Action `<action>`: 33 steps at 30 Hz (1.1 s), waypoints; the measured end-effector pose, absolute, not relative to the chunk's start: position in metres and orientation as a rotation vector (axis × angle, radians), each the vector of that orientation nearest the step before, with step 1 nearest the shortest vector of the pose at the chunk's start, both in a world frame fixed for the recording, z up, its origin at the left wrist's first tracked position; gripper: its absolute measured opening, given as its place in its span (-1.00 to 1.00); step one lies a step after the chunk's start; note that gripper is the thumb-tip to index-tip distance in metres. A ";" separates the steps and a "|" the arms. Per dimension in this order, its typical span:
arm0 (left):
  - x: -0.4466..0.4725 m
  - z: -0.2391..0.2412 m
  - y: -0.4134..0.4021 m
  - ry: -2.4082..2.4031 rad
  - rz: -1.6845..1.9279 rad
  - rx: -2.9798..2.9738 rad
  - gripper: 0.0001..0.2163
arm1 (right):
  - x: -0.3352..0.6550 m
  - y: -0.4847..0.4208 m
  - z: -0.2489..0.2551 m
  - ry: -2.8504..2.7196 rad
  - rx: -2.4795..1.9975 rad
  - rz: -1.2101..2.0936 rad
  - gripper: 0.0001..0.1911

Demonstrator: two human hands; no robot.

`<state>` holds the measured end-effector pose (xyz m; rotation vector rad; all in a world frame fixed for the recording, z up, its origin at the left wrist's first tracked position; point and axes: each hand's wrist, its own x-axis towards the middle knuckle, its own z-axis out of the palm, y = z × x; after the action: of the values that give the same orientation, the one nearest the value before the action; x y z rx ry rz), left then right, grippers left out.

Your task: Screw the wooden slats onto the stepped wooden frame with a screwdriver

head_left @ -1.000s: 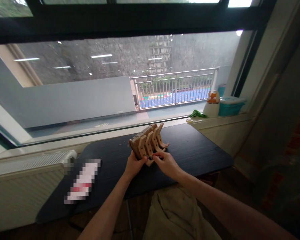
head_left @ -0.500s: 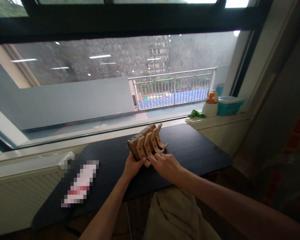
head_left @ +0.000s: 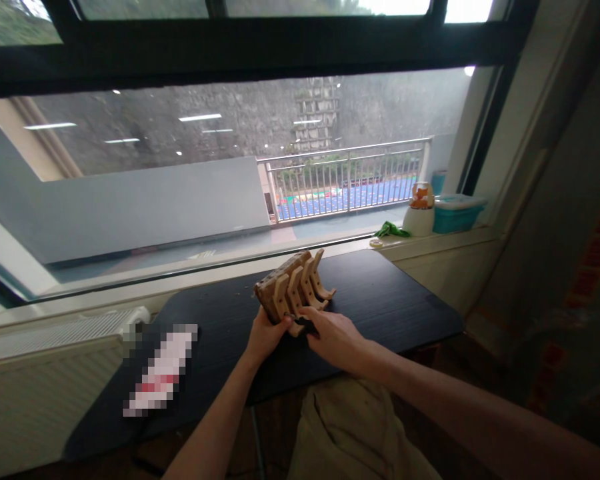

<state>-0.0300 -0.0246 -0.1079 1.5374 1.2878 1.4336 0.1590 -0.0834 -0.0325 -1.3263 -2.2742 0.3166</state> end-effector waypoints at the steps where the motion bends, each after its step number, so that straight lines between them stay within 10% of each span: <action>1: -0.030 -0.109 -0.024 1.297 1.432 1.536 -0.54 | 0.159 -0.086 -0.028 -2.326 -1.290 0.286 -0.68; 33: -0.035 -0.114 -0.021 1.388 1.414 1.560 -0.55 | 0.158 -0.087 -0.037 -2.328 -1.143 0.282 -0.72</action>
<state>-0.0353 -0.0212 -0.1138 1.5600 1.3879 1.4135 0.1580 -0.0869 -0.0368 -1.1426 -2.3278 0.2819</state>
